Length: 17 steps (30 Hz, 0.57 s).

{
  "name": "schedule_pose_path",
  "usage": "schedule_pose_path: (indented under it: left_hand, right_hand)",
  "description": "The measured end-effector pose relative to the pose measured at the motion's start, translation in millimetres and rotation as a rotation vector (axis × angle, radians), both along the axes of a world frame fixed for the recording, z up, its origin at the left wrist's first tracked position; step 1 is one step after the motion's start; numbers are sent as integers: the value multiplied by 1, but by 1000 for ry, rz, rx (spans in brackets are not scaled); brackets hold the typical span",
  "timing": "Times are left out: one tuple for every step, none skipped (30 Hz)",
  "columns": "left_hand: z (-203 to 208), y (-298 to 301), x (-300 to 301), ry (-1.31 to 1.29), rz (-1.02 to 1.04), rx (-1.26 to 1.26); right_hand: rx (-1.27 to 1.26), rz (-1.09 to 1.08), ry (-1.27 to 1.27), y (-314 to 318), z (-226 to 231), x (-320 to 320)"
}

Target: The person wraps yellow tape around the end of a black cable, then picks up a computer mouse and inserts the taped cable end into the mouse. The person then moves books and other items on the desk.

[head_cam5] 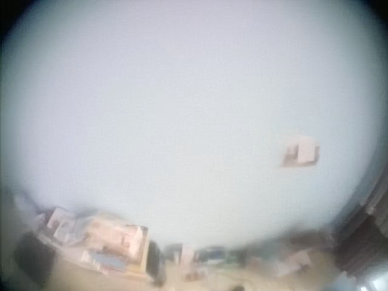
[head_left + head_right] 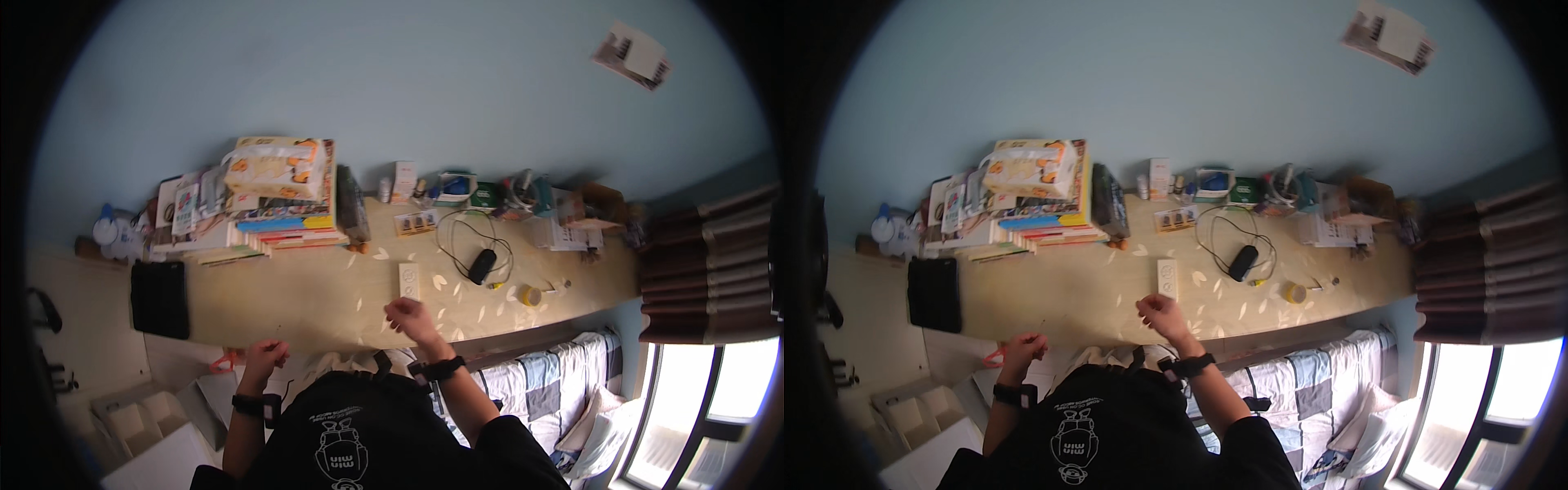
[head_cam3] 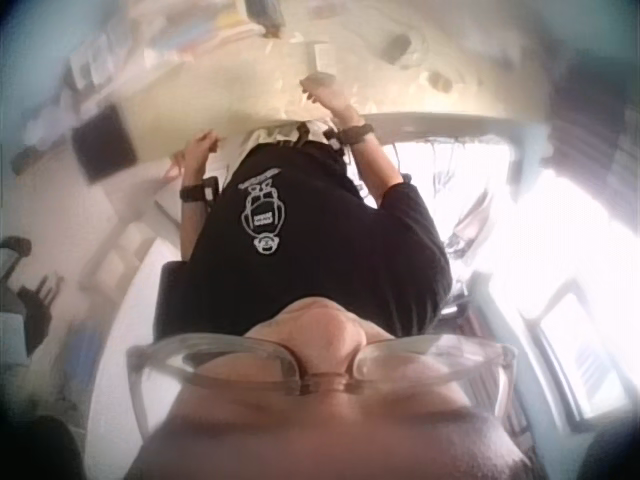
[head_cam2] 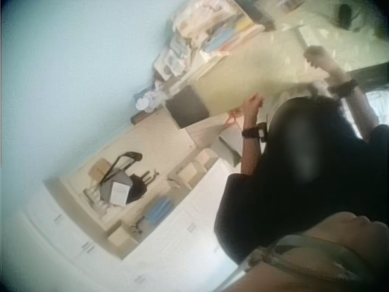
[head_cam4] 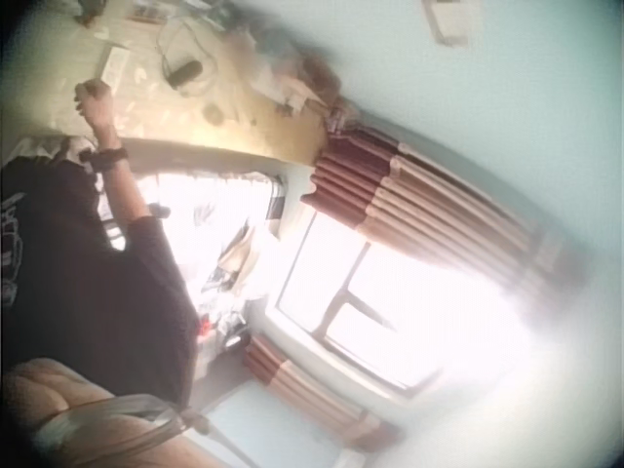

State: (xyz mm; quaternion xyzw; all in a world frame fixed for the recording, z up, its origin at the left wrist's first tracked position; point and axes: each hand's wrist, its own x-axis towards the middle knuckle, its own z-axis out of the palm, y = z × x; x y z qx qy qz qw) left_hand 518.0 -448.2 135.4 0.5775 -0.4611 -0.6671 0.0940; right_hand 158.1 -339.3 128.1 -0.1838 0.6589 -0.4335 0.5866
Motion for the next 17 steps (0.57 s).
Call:
schedule_pose_path:
  left_hand:
    - [1,2,0,-35,22,-12]
    - [2,4,1,-45,8,-31]
    - [2,7,-1,-46,-21,-45]
    - [4,11,2,-110,-38,-45]
    - [5,16,2,-66,34,-53]
    - [8,20,3,-65,50,-30]
    - [9,24,2,-98,72,-41]
    - [10,27,2,-91,108,-25]
    - [12,31,3,-47,144,-15]
    - [15,38,5,-56,186,-3]
    - [16,46,6,-48,226,14]
    - [17,54,9,-25,265,46]
    - [19,65,13,-65,298,25]
    - [20,78,19,-94,333,23]
    - [20,92,24,-112,380,42]
    - [22,105,32,-121,447,34]
    - [25,118,44,-121,513,46]
  right_hand:
    - [-126,9,68,-2,14,-9]
    - [-246,29,138,-4,31,-23]
    - [-373,13,125,-8,51,-38]
    - [-407,35,289,-4,78,-56]
    - [-442,13,337,-11,103,-69]
    - [-487,-141,232,-14,128,-72]
    - [-647,-58,323,-21,154,-79]
    - [-716,-105,290,-28,176,-77]
    - [-772,-118,327,-36,193,-72]
    - [-945,-25,341,-48,207,-64]
    - [-1004,47,261,-57,217,-53]
    - [-1006,116,255,-65,223,-39]
    - [-1047,200,248,-72,227,-27]
    - [-1069,205,250,-79,230,-12]
    - [-1065,204,266,-88,232,3]
    - [-1095,158,246,-97,232,18]
    - [-998,157,263,-31,275,25]
